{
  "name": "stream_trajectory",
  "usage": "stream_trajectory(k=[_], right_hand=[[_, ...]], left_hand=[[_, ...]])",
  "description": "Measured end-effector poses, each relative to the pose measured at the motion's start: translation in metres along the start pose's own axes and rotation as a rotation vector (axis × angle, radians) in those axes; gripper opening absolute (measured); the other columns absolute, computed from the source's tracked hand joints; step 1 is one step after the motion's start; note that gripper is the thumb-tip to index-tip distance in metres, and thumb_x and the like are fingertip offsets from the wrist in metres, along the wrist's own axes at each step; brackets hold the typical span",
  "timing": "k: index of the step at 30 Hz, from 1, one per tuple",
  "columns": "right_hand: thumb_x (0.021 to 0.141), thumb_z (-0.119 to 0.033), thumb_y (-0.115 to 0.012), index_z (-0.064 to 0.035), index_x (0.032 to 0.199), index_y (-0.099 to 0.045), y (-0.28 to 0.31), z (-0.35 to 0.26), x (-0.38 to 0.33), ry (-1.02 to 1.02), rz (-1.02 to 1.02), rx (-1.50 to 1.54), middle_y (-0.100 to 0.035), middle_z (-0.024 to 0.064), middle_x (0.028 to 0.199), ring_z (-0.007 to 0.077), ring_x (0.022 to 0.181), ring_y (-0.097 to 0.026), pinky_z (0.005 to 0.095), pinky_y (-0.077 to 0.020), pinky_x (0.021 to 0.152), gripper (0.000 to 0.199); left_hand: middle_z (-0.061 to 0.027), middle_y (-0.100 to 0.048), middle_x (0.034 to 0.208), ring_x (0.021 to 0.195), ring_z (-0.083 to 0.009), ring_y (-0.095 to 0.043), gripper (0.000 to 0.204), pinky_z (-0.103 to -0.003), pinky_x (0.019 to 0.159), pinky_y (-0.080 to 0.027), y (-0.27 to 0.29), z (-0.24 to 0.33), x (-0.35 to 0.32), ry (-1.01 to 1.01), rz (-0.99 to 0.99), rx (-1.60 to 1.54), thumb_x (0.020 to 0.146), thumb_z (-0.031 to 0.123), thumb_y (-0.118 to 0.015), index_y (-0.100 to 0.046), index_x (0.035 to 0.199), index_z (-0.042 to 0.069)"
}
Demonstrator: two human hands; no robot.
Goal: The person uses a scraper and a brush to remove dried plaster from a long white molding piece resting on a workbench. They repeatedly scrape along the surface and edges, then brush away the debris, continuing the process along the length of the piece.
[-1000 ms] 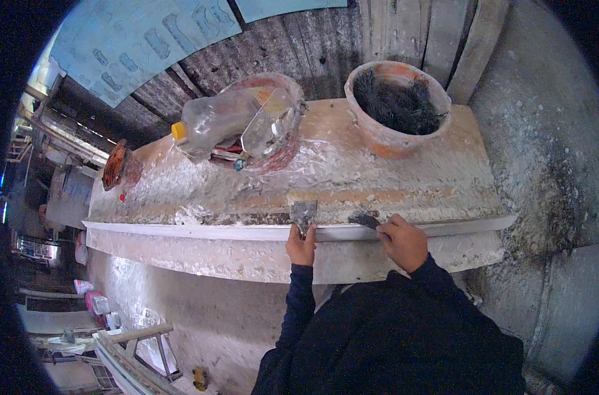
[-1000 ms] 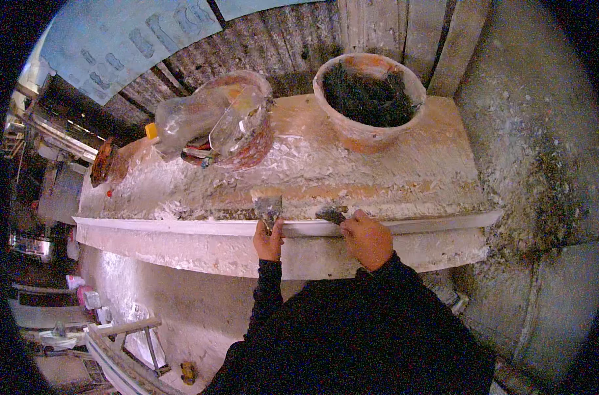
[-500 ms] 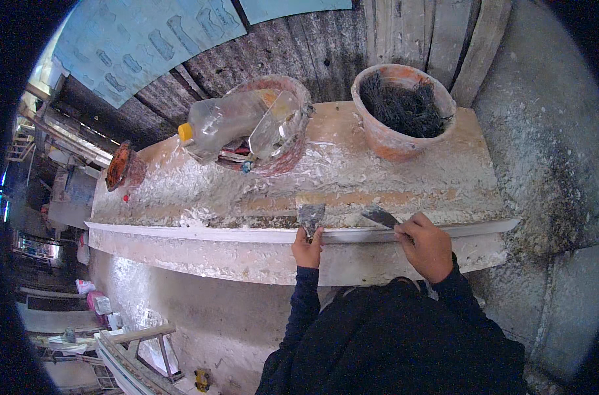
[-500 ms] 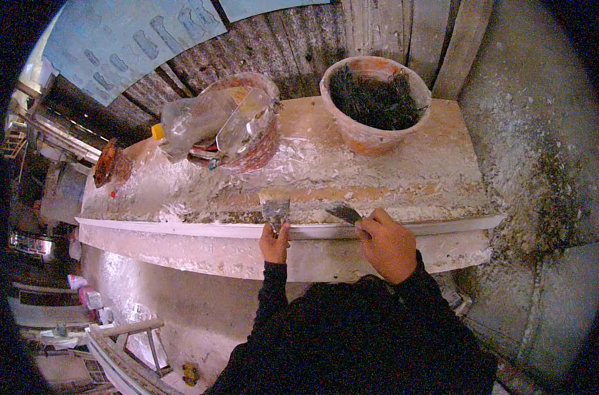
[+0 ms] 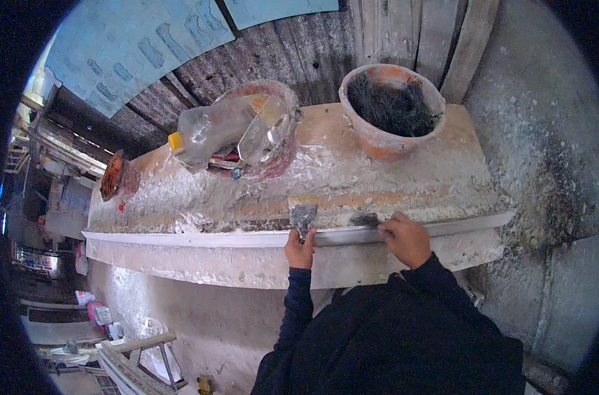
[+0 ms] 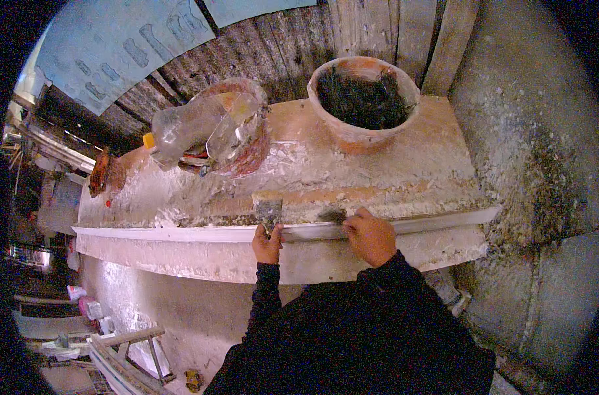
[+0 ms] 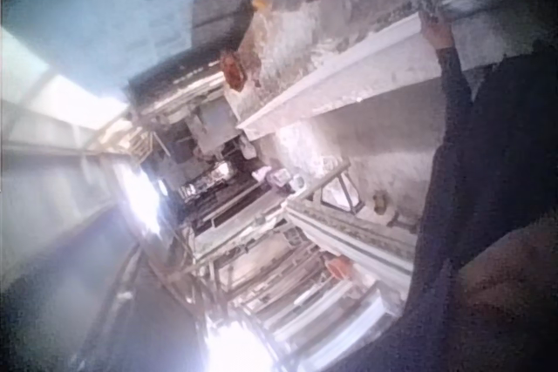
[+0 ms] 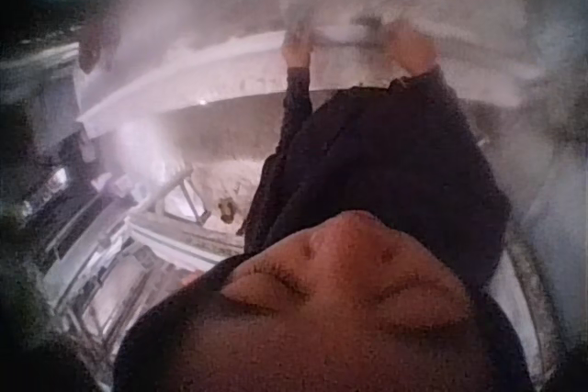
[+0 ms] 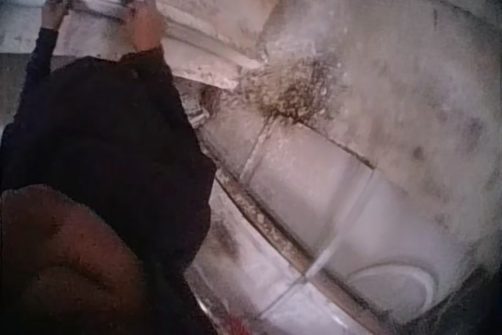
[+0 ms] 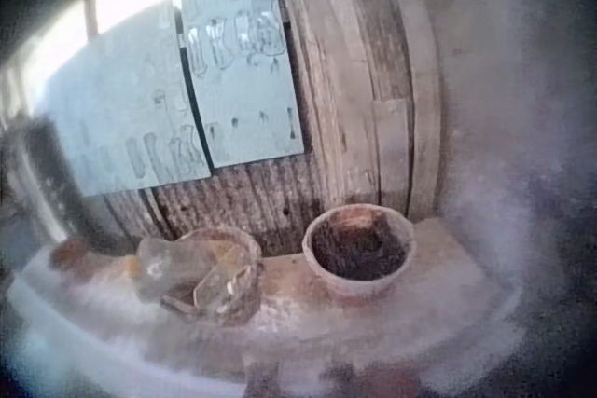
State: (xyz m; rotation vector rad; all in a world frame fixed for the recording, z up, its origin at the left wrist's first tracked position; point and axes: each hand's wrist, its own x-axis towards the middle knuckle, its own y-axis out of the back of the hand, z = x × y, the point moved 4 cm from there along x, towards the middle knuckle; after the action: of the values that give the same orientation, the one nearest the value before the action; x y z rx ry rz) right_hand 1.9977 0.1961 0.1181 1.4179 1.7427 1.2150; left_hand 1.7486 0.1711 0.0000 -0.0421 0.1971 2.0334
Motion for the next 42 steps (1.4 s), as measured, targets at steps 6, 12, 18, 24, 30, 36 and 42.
stream_trajectory(k=[6,12,18,24,30,36,42], right_hand=[[0.079,-0.022,-0.058,-0.0096,0.081,-0.064,0.026,-0.003,-0.002,-0.010,0.060,0.166,-0.058,0.0077,0.081,0.0302,0.068,-0.059,0.0401,-0.0484,0.057,0.014],[0.077,-0.020,-0.062,-0.0097,0.080,-0.063,0.020,-0.019,0.009,0.038,0.071,0.164,-0.057,0.0069,0.079,0.0282,0.068,-0.059,0.0372,-0.0463,0.057,0.011],[0.076,-0.020,-0.061,-0.0093,0.079,-0.063,0.012,-0.007,0.011,0.040,-0.079,0.046,-0.057,0.0076,0.079,0.0293,0.068,-0.059,0.0392,-0.0465,0.057,0.011],[0.077,-0.022,-0.059,-0.0089,0.078,-0.062,0.034,0.002,0.005,-0.003,-0.039,0.161,-0.056,0.0086,0.081,0.0318,0.067,-0.058,0.0422,-0.0467,0.057,0.014],[0.074,-0.018,-0.064,-0.0102,0.078,-0.066,-0.004,0.004,0.009,0.021,-0.017,0.040,-0.056,0.0065,0.075,0.0268,0.066,-0.059,0.0361,-0.0463,0.057,0.009],[0.077,-0.024,-0.059,-0.0101,0.079,-0.064,0.021,0.004,-0.001,-0.036,-0.016,0.156,-0.057,0.0078,0.082,0.0297,0.067,-0.059,0.0406,-0.0474,0.058,0.015],[0.077,-0.021,-0.058,-0.0106,0.074,-0.061,0.016,0.000,0.005,0.000,0.011,0.149,-0.055,0.0087,0.079,0.0316,0.064,-0.058,0.0431,-0.0467,0.055,0.011]], left_hand=[[-0.0028,-0.059,0.072,0.049,-0.0072,-0.052,0.025,-0.021,0.041,-0.038,0.004,-0.004,-0.002,0.023,0.022,-0.027,0.079,0.018,-0.067,-0.056,0.093,0.001],[-0.0022,-0.060,0.074,0.051,-0.0071,-0.052,0.025,-0.021,0.041,-0.038,0.009,-0.013,-0.001,0.027,0.009,-0.010,0.079,0.018,-0.067,-0.056,0.095,0.003],[-0.0029,-0.060,0.074,0.052,-0.0074,-0.053,0.024,-0.021,0.042,-0.039,0.004,-0.009,-0.003,-0.006,0.000,0.007,0.080,0.016,-0.066,-0.056,0.096,0.002],[-0.0019,-0.058,0.072,0.052,-0.0070,-0.052,0.025,-0.020,0.042,-0.038,0.007,-0.004,-0.003,0.049,0.007,0.037,0.079,0.019,-0.067,-0.055,0.091,0.002],[-0.0028,-0.059,0.074,0.053,-0.0075,-0.053,0.026,-0.020,0.041,-0.038,0.001,0.000,0.003,0.017,-0.037,-0.017,0.078,0.019,-0.068,-0.055,0.092,0.002],[-0.0037,-0.058,0.071,0.051,-0.0086,-0.053,0.025,-0.020,0.041,-0.038,0.006,-0.004,-0.002,0.027,0.011,-0.028,0.078,0.018,-0.068,-0.054,0.090,0.002],[-0.0034,-0.058,0.069,0.050,-0.0084,-0.053,0.025,-0.021,0.041,-0.038,0.007,-0.003,0.000,0.031,0.009,-0.007,0.078,0.019,-0.068,-0.054,0.088,0.002]])
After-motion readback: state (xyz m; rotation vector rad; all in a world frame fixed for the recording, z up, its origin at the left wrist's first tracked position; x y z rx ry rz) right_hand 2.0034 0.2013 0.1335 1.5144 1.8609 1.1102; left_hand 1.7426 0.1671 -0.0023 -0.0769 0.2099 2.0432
